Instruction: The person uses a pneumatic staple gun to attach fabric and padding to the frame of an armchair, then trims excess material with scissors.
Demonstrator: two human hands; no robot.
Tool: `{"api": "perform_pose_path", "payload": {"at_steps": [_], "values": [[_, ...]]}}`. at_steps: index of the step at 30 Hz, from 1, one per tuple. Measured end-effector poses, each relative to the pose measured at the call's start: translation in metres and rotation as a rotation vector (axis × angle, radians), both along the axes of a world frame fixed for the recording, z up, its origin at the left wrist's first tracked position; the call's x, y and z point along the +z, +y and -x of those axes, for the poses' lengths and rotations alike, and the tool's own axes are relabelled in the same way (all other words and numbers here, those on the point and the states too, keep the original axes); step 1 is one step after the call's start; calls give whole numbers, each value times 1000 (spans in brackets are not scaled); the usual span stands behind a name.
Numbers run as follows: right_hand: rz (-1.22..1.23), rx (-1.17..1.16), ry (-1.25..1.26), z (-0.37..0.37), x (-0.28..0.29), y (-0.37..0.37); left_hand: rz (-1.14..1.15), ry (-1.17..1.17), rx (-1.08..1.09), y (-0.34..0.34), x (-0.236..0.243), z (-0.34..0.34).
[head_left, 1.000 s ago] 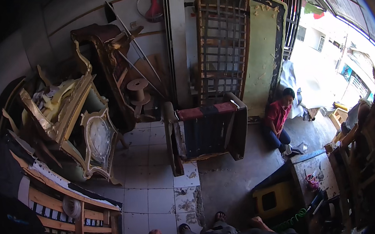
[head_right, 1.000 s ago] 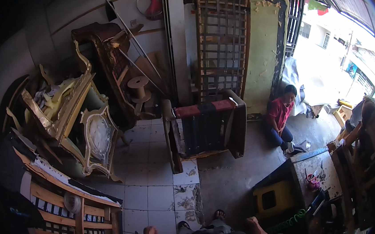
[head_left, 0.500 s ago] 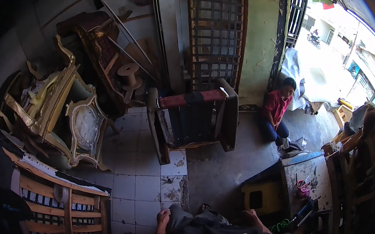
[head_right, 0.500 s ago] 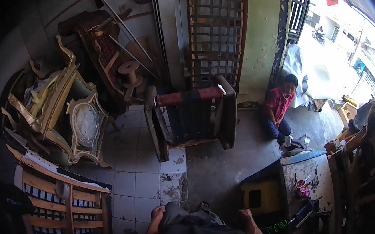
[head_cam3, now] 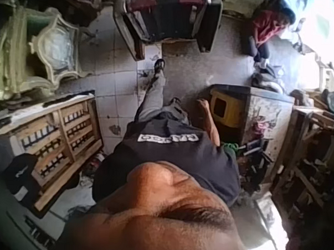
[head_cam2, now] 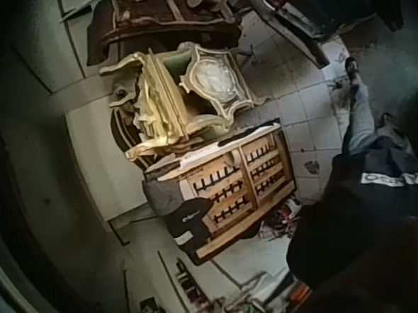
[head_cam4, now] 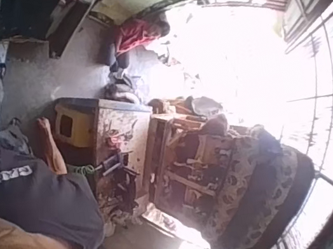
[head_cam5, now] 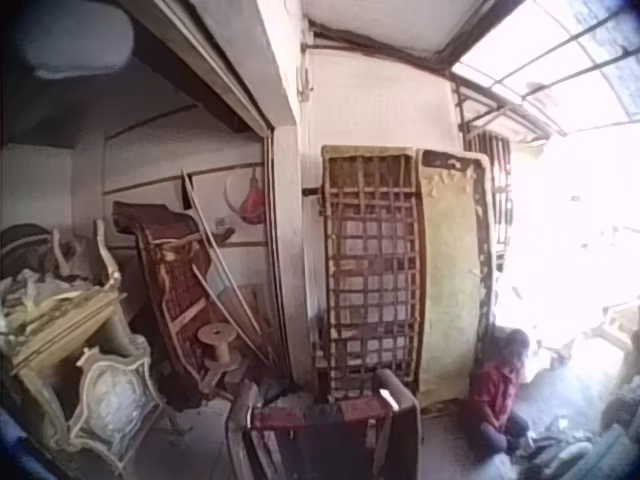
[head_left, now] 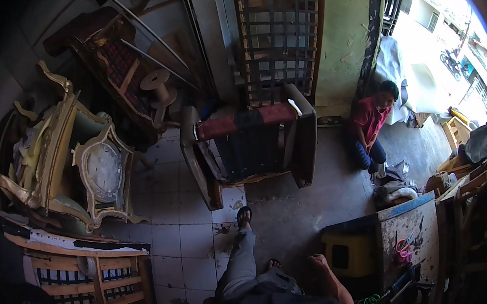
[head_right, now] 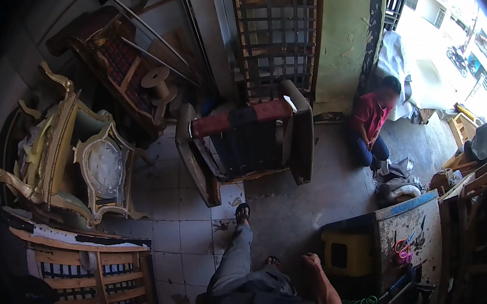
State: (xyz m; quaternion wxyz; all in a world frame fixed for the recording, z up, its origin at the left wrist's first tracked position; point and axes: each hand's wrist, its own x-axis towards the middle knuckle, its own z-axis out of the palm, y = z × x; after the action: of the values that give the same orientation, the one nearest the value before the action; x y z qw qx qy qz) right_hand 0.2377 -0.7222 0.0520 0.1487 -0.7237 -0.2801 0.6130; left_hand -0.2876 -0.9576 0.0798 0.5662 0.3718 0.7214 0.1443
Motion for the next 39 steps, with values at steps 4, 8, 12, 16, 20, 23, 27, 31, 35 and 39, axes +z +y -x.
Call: {"api": "perform_pose_path", "payload": {"at_steps": [4,8,12,16,20,23,27,31,35,39], "values": [[-82,316,31,87,69,110,-82,-2,-78,20,-34,21],[-196,-22,202,85,76,245,339,-131,829,179,-41,40],[-803,19,-532,35,97,431,39,270,211,376,-81,139],[-1265,200,-1148,56,131,623,-104,376,393,585,-10,230],[-401,341,-1082,123,139,700,-127,79,635,754,81,243],[-401,318,-1068,100,121,726,-203,-33,503,810,61,254],[-429,274,-1093,91,107,715,-347,-328,437,814,62,231],[-420,262,-1145,96,110,701,-337,-399,449,809,61,228],[-409,261,-1151,122,124,700,-274,-304,529,804,67,223],[-431,256,-1162,119,109,674,-279,-189,524,777,85,212]]}}
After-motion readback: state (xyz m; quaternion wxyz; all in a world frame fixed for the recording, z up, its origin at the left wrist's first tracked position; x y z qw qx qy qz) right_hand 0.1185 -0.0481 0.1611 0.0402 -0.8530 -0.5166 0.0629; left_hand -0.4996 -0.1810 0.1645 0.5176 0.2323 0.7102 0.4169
